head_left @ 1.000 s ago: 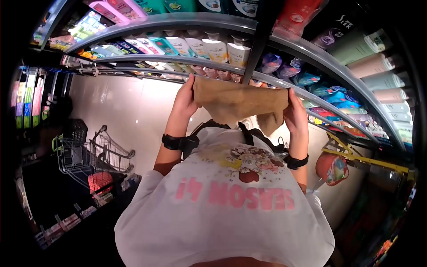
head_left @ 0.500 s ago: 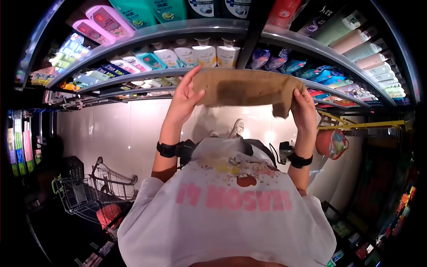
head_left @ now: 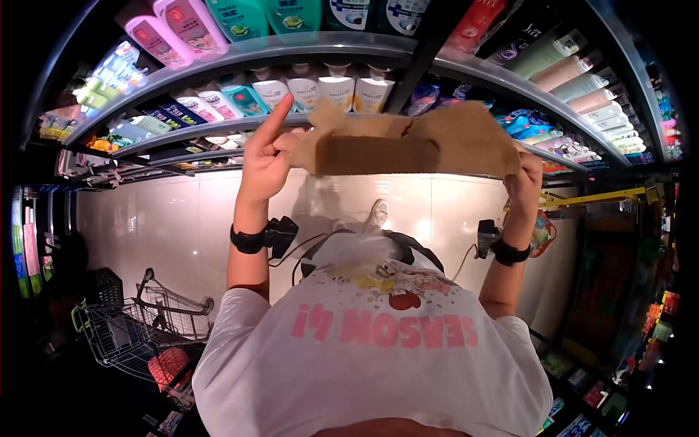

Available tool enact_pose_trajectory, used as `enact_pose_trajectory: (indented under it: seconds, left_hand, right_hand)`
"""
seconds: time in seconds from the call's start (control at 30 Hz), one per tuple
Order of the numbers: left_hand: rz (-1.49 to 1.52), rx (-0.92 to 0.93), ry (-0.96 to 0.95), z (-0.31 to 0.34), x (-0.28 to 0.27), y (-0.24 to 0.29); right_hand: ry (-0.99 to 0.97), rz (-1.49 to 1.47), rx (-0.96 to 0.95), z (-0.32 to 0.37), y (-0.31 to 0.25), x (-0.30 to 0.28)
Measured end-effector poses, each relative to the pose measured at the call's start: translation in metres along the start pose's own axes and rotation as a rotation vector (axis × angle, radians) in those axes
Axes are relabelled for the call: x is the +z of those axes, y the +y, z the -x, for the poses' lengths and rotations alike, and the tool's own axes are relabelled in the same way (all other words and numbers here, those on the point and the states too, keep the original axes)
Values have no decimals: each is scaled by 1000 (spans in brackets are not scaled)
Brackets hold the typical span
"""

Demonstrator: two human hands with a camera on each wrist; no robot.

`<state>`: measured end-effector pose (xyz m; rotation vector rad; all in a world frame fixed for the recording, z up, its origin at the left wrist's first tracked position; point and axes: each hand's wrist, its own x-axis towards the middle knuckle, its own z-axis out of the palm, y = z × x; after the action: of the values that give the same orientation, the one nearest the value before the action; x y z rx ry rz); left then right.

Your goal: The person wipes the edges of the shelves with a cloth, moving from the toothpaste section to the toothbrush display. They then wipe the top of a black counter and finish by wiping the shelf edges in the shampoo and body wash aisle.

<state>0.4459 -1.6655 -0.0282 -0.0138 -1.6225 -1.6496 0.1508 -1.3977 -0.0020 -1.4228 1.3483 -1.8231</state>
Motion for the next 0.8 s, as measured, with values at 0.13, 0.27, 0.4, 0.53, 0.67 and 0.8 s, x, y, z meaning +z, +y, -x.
enact_pose_trajectory:
  seconds: [0.13,0.27,0.4,0.53,0.67,0.8]
  left_hand:
    - [-516,100,-141,-19,-5,39]
    - [-825,269,-337,-19,-4,53]
    - [-1107,643,-328,-4,10,90]
    - [-1104,662,-254,5,14,109]
    - [-944,567,-212,-10,-19,32]
    - [-600,323,-84,1,-17,31]
  right_hand:
    - [13,473,-39,-21,7,-1]
    - [-73,540,-142,-34,-6,1]
    - [50,722,-479,-30,-58,25]
    - [82,758,-633,-30,-83,42]
    - [-84,1195,-426,-54,-20,29]
    - [-111,820,-316,-59,0,28]
